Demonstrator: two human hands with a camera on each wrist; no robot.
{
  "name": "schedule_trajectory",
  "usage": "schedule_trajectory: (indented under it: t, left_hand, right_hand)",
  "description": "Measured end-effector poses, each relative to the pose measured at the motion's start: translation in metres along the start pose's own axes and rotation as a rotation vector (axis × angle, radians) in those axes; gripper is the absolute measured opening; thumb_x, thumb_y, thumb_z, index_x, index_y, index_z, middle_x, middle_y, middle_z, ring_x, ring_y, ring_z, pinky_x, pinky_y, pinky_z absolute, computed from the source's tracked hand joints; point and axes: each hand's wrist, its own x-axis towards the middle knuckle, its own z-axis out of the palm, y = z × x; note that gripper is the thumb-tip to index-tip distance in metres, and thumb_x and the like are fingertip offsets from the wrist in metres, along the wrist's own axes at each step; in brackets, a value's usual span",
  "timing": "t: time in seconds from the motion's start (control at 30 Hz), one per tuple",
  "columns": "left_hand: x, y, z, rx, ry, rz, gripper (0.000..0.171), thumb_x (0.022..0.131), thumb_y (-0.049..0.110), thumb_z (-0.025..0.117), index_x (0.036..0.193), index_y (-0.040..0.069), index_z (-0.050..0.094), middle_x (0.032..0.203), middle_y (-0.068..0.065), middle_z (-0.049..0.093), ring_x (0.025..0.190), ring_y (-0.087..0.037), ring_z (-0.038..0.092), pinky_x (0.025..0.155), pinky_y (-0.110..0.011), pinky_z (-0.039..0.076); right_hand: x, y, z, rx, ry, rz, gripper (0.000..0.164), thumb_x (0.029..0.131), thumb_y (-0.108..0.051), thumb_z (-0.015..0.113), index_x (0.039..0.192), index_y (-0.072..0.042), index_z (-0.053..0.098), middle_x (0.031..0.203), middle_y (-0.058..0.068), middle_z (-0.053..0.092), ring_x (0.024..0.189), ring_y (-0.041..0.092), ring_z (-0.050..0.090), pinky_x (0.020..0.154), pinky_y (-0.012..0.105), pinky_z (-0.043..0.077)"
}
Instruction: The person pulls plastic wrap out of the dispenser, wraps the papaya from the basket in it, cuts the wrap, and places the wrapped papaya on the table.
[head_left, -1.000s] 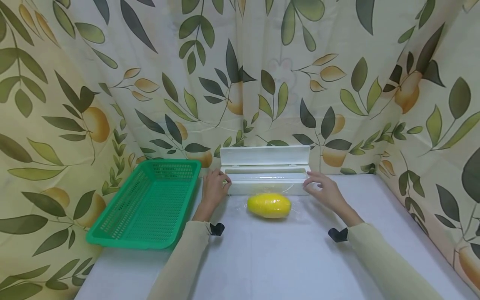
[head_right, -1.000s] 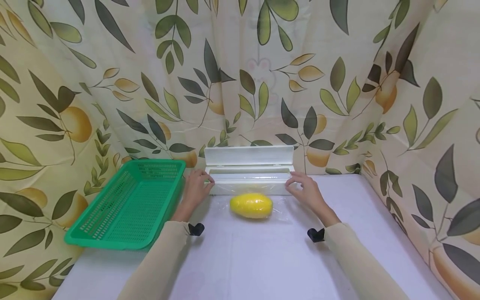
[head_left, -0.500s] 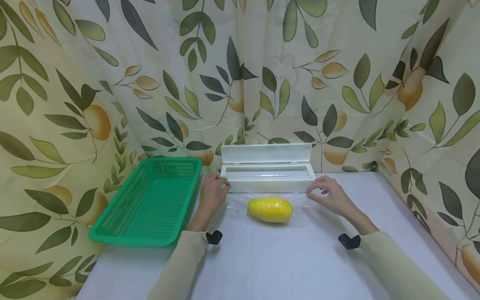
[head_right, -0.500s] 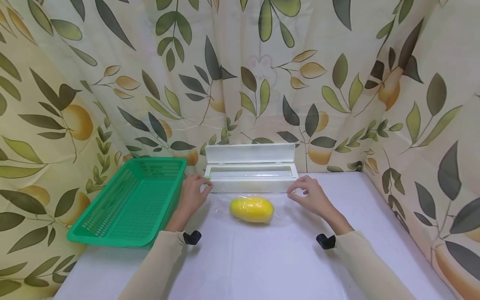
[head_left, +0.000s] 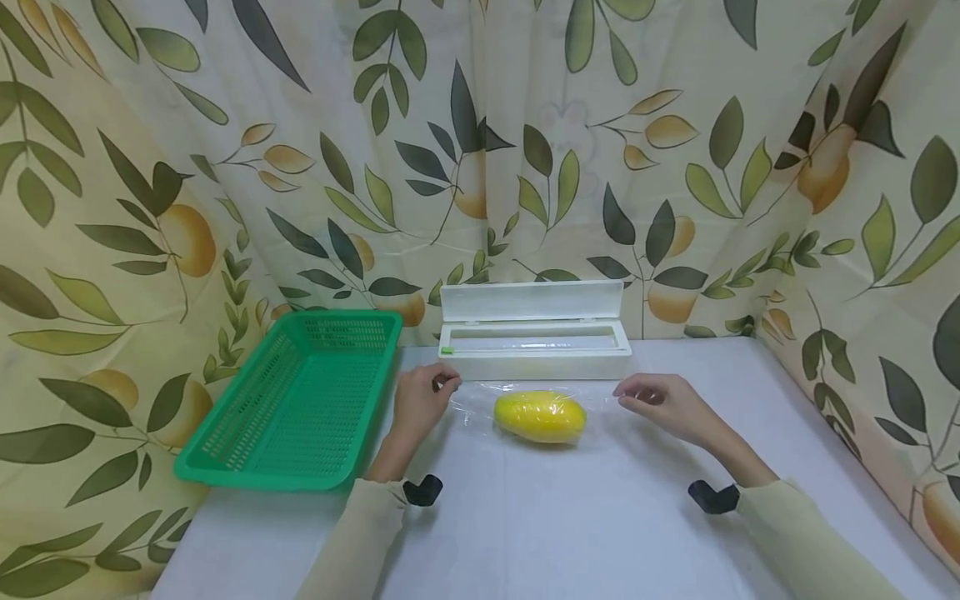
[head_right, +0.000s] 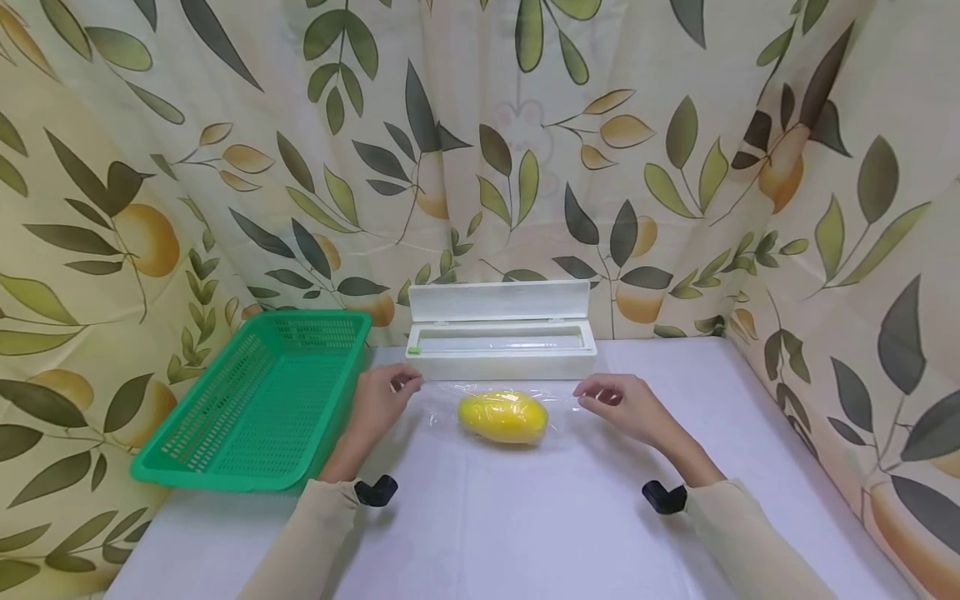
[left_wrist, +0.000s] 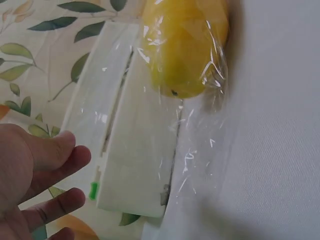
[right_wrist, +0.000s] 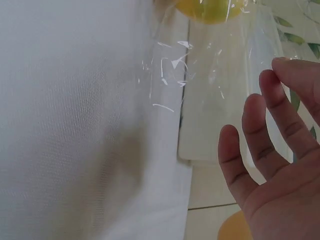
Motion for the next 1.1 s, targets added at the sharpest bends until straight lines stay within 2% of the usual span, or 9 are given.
schedule_trajectory:
  t: [0.07, 0.2, 0.37, 0.53, 0.63, 0.8, 0.93, 1.1]
  left_hand:
    - [-0.001, 0.0, -0.001, -0.072, -0.011, -0.046, 0.005, 0.087, 0.009, 0.082, 0.089, 0.005, 0.079, 0.079, -0.002, 0.076, 0.067, -0.014, 0.066, 0.064, -0.028, 0.052]
    - [-0.004, 0.001, -0.003, -0.181, -0.023, -0.185, 0.009, 0.09, 0.017, 0.081, 0.088, 0.008, 0.081, 0.078, 0.0, 0.077, 0.071, -0.013, 0.07, 0.067, -0.028, 0.052]
    - [-0.005, 0.005, -0.003, -0.241, 0.03, -0.296, 0.015, 0.09, 0.023, 0.081, 0.084, 0.009, 0.081, 0.075, 0.0, 0.076, 0.07, -0.013, 0.073, 0.063, -0.027, 0.052]
    - [-0.009, 0.01, -0.002, -0.249, 0.101, -0.383, 0.014, 0.086, 0.022, 0.085, 0.083, 0.01, 0.081, 0.074, -0.002, 0.076, 0.068, -0.014, 0.072, 0.062, -0.028, 0.053]
    - [-0.013, 0.011, -0.001, -0.246, 0.13, -0.418, 0.013, 0.084, 0.022, 0.087, 0.082, 0.011, 0.08, 0.075, -0.001, 0.076, 0.068, -0.012, 0.071, 0.061, -0.027, 0.053]
    - [-0.023, 0.012, -0.001, -0.338, 0.156, -0.429, 0.011, 0.083, 0.015, 0.087, 0.081, 0.009, 0.078, 0.072, -0.001, 0.073, 0.065, -0.012, 0.067, 0.058, -0.023, 0.05]
    - [-0.03, 0.01, -0.001, -0.412, 0.147, -0.444, 0.012, 0.083, 0.008, 0.086, 0.084, 0.006, 0.074, 0.071, -0.005, 0.073, 0.066, -0.012, 0.066, 0.059, -0.021, 0.049]
    - [-0.039, 0.007, 0.001, -0.427, 0.135, -0.479, 0.018, 0.082, 0.007, 0.086, 0.092, 0.003, 0.072, 0.073, -0.007, 0.075, 0.068, -0.012, 0.066, 0.059, -0.02, 0.048]
  right_hand:
    - [-0.002, 0.0, 0.001, 0.011, 0.004, 0.0, 0.017, 0.097, -0.018, 0.072, 0.11, -0.008, 0.075, 0.097, -0.003, 0.073, 0.089, 0.016, 0.065, 0.079, 0.028, 0.055]
    - [-0.005, 0.001, 0.003, 0.034, 0.002, 0.018, 0.018, 0.096, -0.018, 0.073, 0.11, -0.007, 0.075, 0.1, -0.001, 0.075, 0.091, 0.014, 0.068, 0.083, 0.027, 0.056]
    - [-0.011, 0.0, 0.003, 0.077, -0.004, 0.077, 0.02, 0.095, -0.021, 0.075, 0.111, -0.009, 0.076, 0.103, 0.0, 0.076, 0.095, 0.017, 0.069, 0.084, 0.024, 0.055]
    - [-0.019, -0.005, 0.005, 0.121, 0.015, 0.096, 0.021, 0.095, -0.023, 0.076, 0.109, -0.008, 0.076, 0.103, 0.001, 0.075, 0.092, 0.019, 0.068, 0.08, 0.025, 0.055]
    - [-0.025, -0.008, 0.008, 0.131, 0.033, 0.095, 0.025, 0.096, -0.027, 0.075, 0.111, -0.007, 0.075, 0.104, 0.001, 0.074, 0.092, 0.02, 0.066, 0.08, 0.026, 0.055]
    - [-0.033, -0.01, 0.013, 0.226, 0.03, 0.105, 0.029, 0.096, -0.027, 0.074, 0.114, -0.004, 0.073, 0.101, 0.008, 0.074, 0.085, 0.025, 0.07, 0.076, 0.029, 0.057]
    - [-0.039, -0.009, 0.018, 0.286, 0.003, 0.131, 0.03, 0.095, -0.026, 0.076, 0.114, -0.003, 0.073, 0.101, 0.012, 0.075, 0.082, 0.018, 0.072, 0.077, 0.026, 0.057]
    - [-0.047, -0.008, 0.022, 0.333, -0.003, 0.145, 0.031, 0.097, -0.023, 0.073, 0.117, 0.0, 0.071, 0.106, 0.016, 0.076, 0.084, 0.02, 0.073, 0.076, 0.029, 0.059]
